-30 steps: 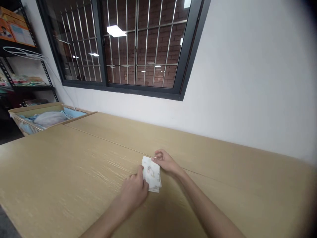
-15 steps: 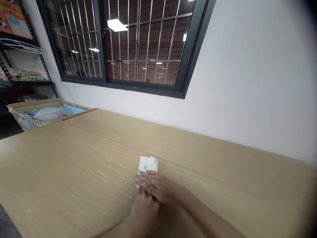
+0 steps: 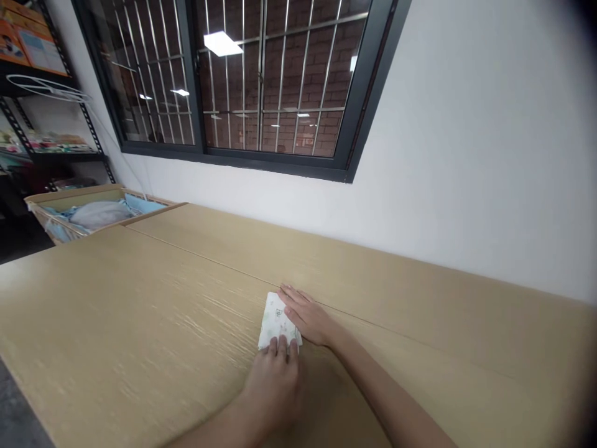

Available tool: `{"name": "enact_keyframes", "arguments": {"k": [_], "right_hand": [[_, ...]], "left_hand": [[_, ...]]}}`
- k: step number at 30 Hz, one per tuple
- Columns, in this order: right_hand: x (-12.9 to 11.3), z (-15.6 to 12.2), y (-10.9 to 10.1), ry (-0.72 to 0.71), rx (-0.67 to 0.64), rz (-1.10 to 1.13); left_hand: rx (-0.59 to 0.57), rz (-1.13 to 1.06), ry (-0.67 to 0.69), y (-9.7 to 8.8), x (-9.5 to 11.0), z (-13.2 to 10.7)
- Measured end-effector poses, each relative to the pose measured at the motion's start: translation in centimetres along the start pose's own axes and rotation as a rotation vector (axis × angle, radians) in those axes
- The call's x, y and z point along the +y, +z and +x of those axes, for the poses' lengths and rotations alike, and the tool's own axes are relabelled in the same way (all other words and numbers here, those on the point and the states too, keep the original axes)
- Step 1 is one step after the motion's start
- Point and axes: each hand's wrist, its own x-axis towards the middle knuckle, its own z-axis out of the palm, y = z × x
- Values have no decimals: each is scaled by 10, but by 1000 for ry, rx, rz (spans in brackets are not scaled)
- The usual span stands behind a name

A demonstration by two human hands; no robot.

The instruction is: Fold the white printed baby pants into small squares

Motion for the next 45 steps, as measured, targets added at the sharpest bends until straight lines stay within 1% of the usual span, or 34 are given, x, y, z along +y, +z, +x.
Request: {"name": "enact_keyframes", "arguments": {"k": [1, 3, 5, 7, 9, 12, 15, 18, 22, 26, 32, 38, 40, 42, 44, 45], "right_hand": [[1, -1, 3, 25, 25, 27], [4, -4, 6, 109, 110, 97], [6, -5, 8, 194, 243, 172], [7, -6, 7, 238, 376, 224], [6, -5, 5, 240, 453, 247], [4, -3, 3, 216, 492, 242], [2, -2, 2, 186, 491, 207], [-1, -3, 3, 157, 441, 151], [-5, -5, 4, 79, 359, 34], [-8, -5, 4, 29, 313, -9], [-8, -5, 5, 32, 310, -37], [-14, -8, 5, 39, 353, -151], [-20, -8, 4, 49, 351, -170], [-32, -9, 4, 46, 342, -174], [-53, -8, 5, 30, 329, -149], [-67, -7, 6, 18, 317, -115]], "left_hand": [[28, -31, -14, -7, -4, 1], [122, -83, -59, -20, -16, 4], [244, -82, -126, -31, -33, 10], [327, -50, -205, -38, -51, 16], [344, -28, -283, -38, -66, 22], [314, -17, -338, -31, -77, 28], [276, -16, -331, -23, -77, 30], [250, -18, -313, -17, -73, 31], [224, -35, -278, -13, -71, 33], [205, -54, -261, -13, -71, 34], [181, -79, -280, -16, -71, 37], [166, -107, -307, -23, -75, 42], [174, -113, -309, -28, -74, 39], [196, -121, -307, -35, -70, 29], [233, -134, -311, -45, -64, 11], [253, -140, -312, -50, -61, -2]]}}
